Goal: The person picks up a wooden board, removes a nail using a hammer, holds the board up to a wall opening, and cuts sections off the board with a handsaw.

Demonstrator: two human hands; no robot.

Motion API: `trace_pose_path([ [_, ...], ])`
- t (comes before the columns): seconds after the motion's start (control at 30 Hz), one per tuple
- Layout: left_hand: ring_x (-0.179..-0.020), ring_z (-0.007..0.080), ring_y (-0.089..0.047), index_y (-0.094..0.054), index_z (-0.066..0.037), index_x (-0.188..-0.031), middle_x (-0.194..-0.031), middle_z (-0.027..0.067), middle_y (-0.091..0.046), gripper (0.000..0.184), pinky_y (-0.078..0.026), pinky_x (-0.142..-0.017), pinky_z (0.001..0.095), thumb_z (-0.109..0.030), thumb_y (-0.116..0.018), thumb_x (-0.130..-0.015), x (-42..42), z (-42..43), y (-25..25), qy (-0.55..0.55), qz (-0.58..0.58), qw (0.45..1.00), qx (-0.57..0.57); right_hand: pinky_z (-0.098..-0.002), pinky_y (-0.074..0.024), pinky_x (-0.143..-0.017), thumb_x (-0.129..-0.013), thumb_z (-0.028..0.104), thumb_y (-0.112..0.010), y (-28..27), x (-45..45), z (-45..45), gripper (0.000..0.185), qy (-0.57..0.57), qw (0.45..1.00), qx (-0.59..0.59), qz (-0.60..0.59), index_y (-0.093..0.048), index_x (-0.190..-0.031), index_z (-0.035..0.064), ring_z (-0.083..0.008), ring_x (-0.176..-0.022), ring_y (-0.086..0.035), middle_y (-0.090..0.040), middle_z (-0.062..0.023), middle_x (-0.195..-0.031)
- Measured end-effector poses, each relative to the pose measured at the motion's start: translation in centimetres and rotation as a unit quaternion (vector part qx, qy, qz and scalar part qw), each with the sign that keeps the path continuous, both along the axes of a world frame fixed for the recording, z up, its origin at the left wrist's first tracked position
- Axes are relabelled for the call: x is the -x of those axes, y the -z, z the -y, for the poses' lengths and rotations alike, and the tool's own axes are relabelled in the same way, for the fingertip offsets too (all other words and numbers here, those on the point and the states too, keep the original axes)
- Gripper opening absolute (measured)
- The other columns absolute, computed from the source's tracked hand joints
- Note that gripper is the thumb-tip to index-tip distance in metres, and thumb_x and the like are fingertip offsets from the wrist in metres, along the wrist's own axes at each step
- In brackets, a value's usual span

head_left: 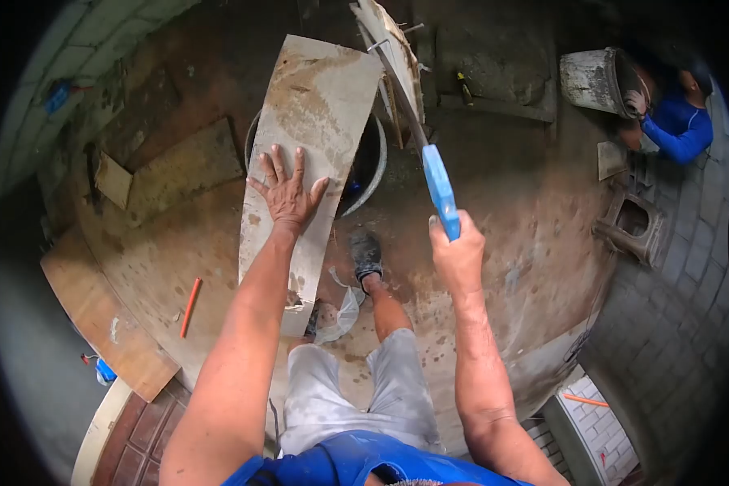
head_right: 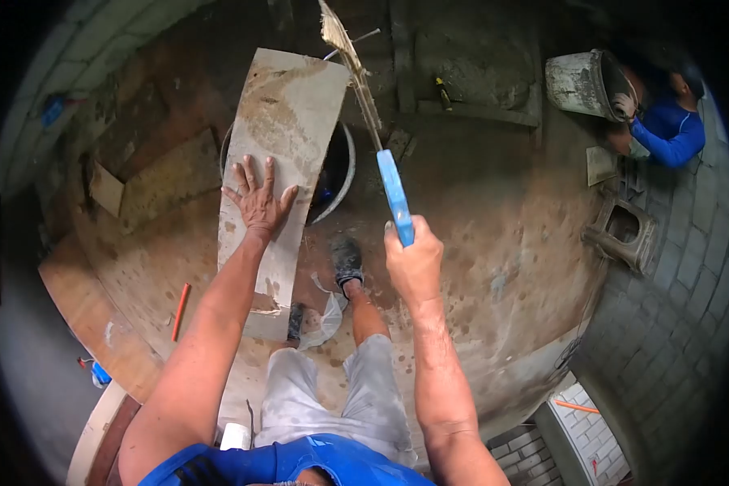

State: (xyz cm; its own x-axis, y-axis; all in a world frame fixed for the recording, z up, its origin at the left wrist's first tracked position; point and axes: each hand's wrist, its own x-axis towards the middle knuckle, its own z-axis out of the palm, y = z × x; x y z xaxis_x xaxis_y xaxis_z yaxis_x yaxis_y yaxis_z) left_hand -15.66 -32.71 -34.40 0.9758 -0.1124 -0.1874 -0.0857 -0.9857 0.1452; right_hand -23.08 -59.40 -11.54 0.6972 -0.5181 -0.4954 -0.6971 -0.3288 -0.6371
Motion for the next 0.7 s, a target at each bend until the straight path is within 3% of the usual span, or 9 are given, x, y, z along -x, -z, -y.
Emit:
trace_pose_path([
  [0.1, -0.155, 0.0394, 0.005, -0.025, -0.031, -0.161, -0.17, 0.0127, -0.002, 0.088, 0.006, -0.111, 0.0767, -0.069, -0.057, -0.088, -0.2, -0.1, -1.0, 0.003, -0.034, 0.999, 0.015, -0.0339, -0.046, -0.061, -0.085, 0.013, -0.065, -1.3, 6.1, -0.5, 0.015, -0.032, 0.998, 0.049, 0.035, -0.065, -0.095, 0.0008, -0.012, -0.064, -0.05, -0.056, -0.005, -0.068],
  [0.2, -0.155, 0.0387, 0.006, -0.026, -0.03, -0.16, -0.17, 0.012, 0.0, 0.089, 0.006, -0.111, 0.0767, -0.069, -0.057, -0.087, 0.0, -0.5, -0.8, 0.011, -0.014, 1.0, 0.021, -0.0344, -0.0481, -0.061, -0.09, 0.018, -0.069, -1.7, 5.4, -0.1, 0.017, -0.023, 0.997, 0.045, 0.057, -0.066, -0.096, 0.0017, -0.0127, -0.063, -0.058, -0.06, -0.0092, -0.066],
  [0.3, -0.155, 0.0386, 0.006, -0.026, -0.032, -0.16, -0.17, 0.0113, 0.001, 0.089, 0.006, -0.112, 0.0766, -0.07, -0.057, -0.086, -0.7, -0.3, -1.4, 0.003, -0.017, 1.0, 0.022, -0.0375, -0.0476, -0.061, -0.092, 0.022, -0.066, 3.9, -4.7, 0.4, 0.021, -0.035, 0.999, 0.028, 0.028, -0.062, -0.091, 0.0009, -0.0183, -0.06, -0.054, -0.06, -0.0137, -0.067],
  [0.4, -0.155, 0.0386, 0.006, -0.024, -0.035, -0.16, -0.17, 0.0106, 0.001, 0.089, 0.006, -0.112, 0.0765, -0.072, -0.056, -0.086, -1.1, -0.4, -0.5, -0.003, -0.022, 1.0, 0.014, -0.0383, -0.0492, -0.063, -0.091, 0.021, -0.067, 3.0, -4.7, 0.0, 0.02, -0.06, 0.997, 0.028, 0.048, -0.064, -0.093, 0.0011, -0.021, -0.061, -0.058, -0.063, -0.0162, -0.069],
  [0.43, -0.155, 0.0386, 0.007, -0.023, -0.035, -0.161, -0.17, 0.0099, 0.002, 0.09, 0.007, -0.111, 0.0764, -0.072, -0.056, -0.086, -1.3, -0.4, -0.5, -0.001, -0.022, 1.0, 0.018, -0.0379, -0.0504, -0.064, -0.09, 0.02, -0.068, 1.7, -1.5, -0.6, 0.02, -0.057, 0.996, 0.059, 0.031, -0.065, -0.095, 0.0011, -0.0234, -0.064, -0.062, -0.064, -0.0162, -0.071],
  [0.5, -0.155, 0.0385, 0.008, -0.022, -0.035, -0.161, -0.17, 0.0093, 0.003, 0.091, 0.007, -0.111, 0.0764, -0.073, -0.056, -0.086, -0.7, -0.6, -0.3, -0.016, -0.027, 0.999, 0.021, -0.0349, -0.0476, -0.064, -0.087, 0.016, -0.066, 0.3, 6.3, 0.2, 0.018, -0.082, 0.992, 0.087, 0.05, -0.065, -0.097, 0.0008, -0.0138, -0.066, -0.052, -0.061, -0.0102, -0.071],
  [0.6, -0.155, 0.0386, 0.007, -0.024, -0.035, -0.16, -0.17, 0.0087, 0.002, 0.09, 0.007, -0.111, 0.0764, -0.073, -0.056, -0.086, 1.8, -1.2, 0.2, 0.006, -0.031, 0.998, 0.047, -0.038, -0.0497, -0.064, -0.09, 0.019, -0.068, 1.1, 4.3, 0.4, 0.018, -0.074, 0.99, 0.11, 0.05, -0.064, -0.094, 0.0015, -0.023, -0.063, -0.061, -0.062, -0.0139, -0.069],
  [0.67, -0.155, 0.039, 0.006, -0.026, -0.035, -0.16, -0.17, 0.0089, 0.0, 0.089, 0.006, -0.112, 0.0764, -0.073, -0.057, -0.085, 0.0, -1.0, 0.3, 0.005, 0.035, 0.998, 0.046, -0.0394, -0.0476, -0.061, -0.09, 0.017, -0.067, 2.2, -2.5, 0.7, 0.016, -0.026, 0.997, 0.076, 0.011, -0.062, -0.092, 0.0012, -0.0222, -0.059, -0.055, -0.06, -0.0134, -0.067],
  [0.7, -0.155, 0.0391, 0.004, -0.029, -0.035, -0.159, -0.17, 0.0093, -0.002, 0.088, 0.005, -0.112, 0.0763, -0.073, -0.057, -0.085, -0.4, -0.9, -0.3, -0.003, -0.017, 0.999, 0.038, -0.0397, -0.0465, -0.06, -0.091, 0.016, -0.067, 2.9, -4.3, 1.3, 0.016, -0.008, 0.997, 0.07, 0.031, -0.061, -0.091, 0.001, -0.0216, -0.058, -0.053, -0.058, -0.0128, -0.066],
])
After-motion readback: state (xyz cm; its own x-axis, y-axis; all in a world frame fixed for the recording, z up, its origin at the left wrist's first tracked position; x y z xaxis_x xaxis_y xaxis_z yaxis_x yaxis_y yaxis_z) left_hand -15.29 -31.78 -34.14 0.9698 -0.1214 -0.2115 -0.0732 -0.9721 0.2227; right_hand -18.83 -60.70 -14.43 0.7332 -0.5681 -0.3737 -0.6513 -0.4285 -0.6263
